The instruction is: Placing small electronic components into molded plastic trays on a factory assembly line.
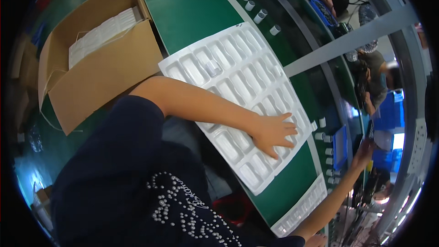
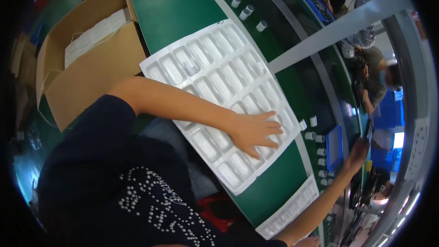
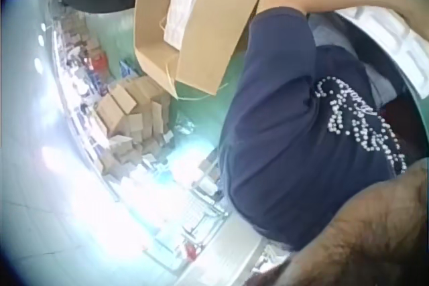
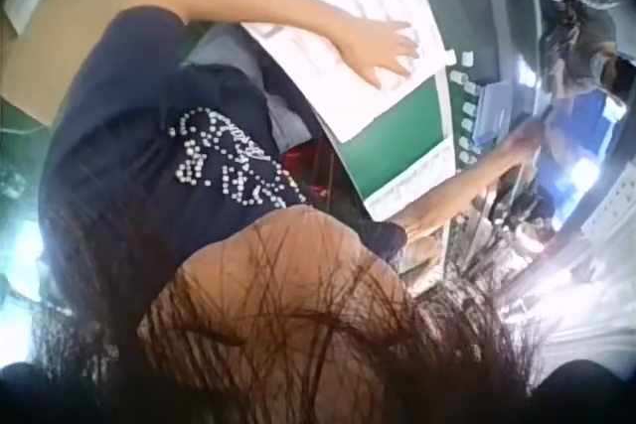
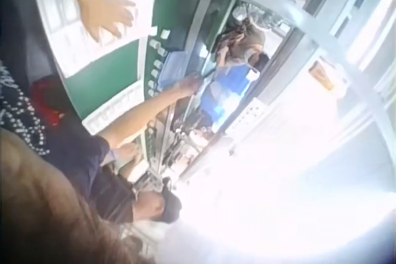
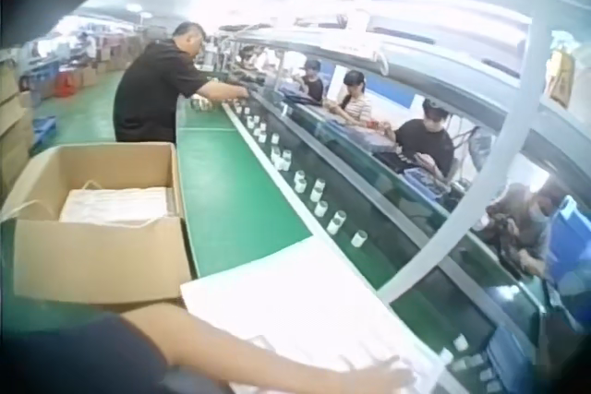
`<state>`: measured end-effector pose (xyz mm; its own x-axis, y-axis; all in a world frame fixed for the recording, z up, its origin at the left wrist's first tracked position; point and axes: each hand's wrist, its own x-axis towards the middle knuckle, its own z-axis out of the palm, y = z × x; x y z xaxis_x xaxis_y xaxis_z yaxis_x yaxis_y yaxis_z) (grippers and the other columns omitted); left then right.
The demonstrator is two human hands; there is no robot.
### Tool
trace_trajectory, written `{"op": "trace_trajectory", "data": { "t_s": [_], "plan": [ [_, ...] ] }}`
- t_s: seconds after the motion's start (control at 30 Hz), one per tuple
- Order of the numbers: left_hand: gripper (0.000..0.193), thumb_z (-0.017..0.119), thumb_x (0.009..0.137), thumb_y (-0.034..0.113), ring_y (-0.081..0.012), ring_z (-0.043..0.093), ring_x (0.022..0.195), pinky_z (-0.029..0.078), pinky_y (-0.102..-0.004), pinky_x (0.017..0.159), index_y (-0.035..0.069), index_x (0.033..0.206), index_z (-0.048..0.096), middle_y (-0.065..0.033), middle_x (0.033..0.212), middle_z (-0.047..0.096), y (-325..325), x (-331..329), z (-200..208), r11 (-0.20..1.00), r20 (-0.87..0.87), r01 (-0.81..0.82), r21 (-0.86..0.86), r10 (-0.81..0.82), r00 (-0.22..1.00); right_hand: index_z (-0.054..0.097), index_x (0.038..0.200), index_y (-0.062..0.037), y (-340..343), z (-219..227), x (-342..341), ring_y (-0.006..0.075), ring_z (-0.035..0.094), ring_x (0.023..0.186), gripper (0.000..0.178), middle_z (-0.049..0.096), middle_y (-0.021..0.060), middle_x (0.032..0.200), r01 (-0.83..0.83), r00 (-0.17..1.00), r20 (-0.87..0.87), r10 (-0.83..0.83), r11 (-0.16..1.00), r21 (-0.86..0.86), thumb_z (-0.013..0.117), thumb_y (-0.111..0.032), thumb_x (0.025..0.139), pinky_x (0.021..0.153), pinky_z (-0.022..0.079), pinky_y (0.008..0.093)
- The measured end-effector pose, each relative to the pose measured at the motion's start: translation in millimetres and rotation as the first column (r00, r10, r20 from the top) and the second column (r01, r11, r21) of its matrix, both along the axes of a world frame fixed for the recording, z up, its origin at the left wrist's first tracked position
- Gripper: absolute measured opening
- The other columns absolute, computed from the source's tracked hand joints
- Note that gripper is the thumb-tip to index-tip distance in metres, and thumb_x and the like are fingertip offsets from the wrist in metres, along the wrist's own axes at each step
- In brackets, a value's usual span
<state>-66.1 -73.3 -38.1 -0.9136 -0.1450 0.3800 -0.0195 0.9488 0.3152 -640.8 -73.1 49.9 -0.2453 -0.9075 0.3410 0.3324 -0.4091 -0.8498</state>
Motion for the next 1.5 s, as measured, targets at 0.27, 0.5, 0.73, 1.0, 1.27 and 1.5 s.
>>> {"op": "trace_trajectory", "data": {
  "t_s": [0.27, 0.5, 0.73, 1.0, 1.27, 1.5],
  "plan": [
    [0.023, 0.066, 0.081, 0.019, -0.0339, 0.058, 0.099, 0.044, -0.0446, 0.089, 0.005, 0.099, 0.067, -0.0142, 0.096, 0.065, 34.4, 122.5, 56.0, 0.884, -0.375, -0.345, 0.317, 0.451, 0.81, 0.054, 0.126, 0.0058, 16.7, 8.2, 452.9, 0.0156, 0.06, 0.102, 0.036, 0.061, 0.017, 0.122, -0.369, 0.929, 0.055, 0.367, 0.895, 0.25, 0.058, -0.01, 0.095, 0.085, 0.049, 0.021],
    [0.031, 0.07, 0.083, 0.02, -0.0326, 0.058, 0.1, 0.049, -0.0383, 0.085, -0.001, 0.107, 0.067, -0.0163, 0.113, 0.059, -15.1, 231.6, 23.6, 0.564, 0.014, -0.796, 0.219, 0.814, 0.581, 0.057, 0.12, 0.0033, 47.3, -56.7, 511.8, 0.0137, 0.062, 0.083, 0.036, 0.064, 0.0131, 0.104, -0.394, 0.91, 0.326, 0.256, 0.778, 0.49, 0.052, -0.027, 0.101, 0.077, 0.056, 0.0238],
    [0.029, 0.068, 0.089, 0.023, -0.0239, 0.066, 0.082, 0.052, -0.0333, 0.072, -0.002, 0.104, 0.068, -0.0108, 0.089, 0.067, -13.7, 228.8, 23.2, 0.457, -0.048, -0.668, 0.587, 0.843, 0.535, 0.053, 0.129, 0.0009, 56.1, -65.5, 495.1, 0.0131, 0.064, 0.083, 0.036, 0.064, 0.0125, 0.106, -0.339, 0.896, 0.406, 0.179, 0.865, 0.369, 0.055, -0.02, 0.099, 0.079, 0.056, 0.0244],
    [0.032, 0.061, 0.095, 0.014, -0.0157, 0.064, 0.084, 0.055, -0.0289, 0.072, 0.0, 0.124, 0.057, -0.0067, 0.106, 0.065, 71.0, 167.3, 45.7, -0.09, -0.253, 0.425, 0.901, 0.686, 0.682, 0.055, 0.124, -0.0001, 91.4, -28.6, 515.0, 0.0157, 0.065, 0.084, 0.03, 0.063, 0.0075, 0.086, 0.083, 0.916, -0.399, -0.046, 0.994, 0.076, 0.059, -0.01, 0.095, 0.079, 0.05, 0.0261],
    [0.034, 0.055, 0.096, 0.007, -0.0162, 0.062, 0.101, 0.052, -0.0313, 0.088, -0.003, 0.129, 0.053, -0.0112, 0.116, 0.062, 108.6, 146.6, 49.7, -0.246, -0.322, 0.548, 0.799, 0.594, 0.737, 0.058, 0.111, 0.0037, 160.8, -29.1, 542.8, 0.0116, 0.059, 0.065, 0.029, 0.064, 0.0081, 0.08, 0.119, 0.891, -0.446, -0.082, 0.991, 0.055, 0.068, -0.015, 0.092, 0.06, 0.048, 0.0239],
    [0.035, 0.06, 0.093, 0.003, -0.013, 0.062, 0.097, 0.052, -0.0272, 0.086, -0.003, 0.127, 0.056, -0.0087, 0.111, 0.063, 116.0, 144.4, 50.0, -0.319, -0.239, 0.476, 0.82, 0.564, 0.79, 0.072, 0.101, 0.0011, 159.9, -22.6, 540.4, 0.018, 0.055, 0.058, 0.041, 0.06, 0.0071, 0.067, 0.108, 0.364, -0.873, -0.326, 0.945, -0.308, 0.082, -0.029, 0.074, 0.057, 0.043, 0.0274]
  ]
}}
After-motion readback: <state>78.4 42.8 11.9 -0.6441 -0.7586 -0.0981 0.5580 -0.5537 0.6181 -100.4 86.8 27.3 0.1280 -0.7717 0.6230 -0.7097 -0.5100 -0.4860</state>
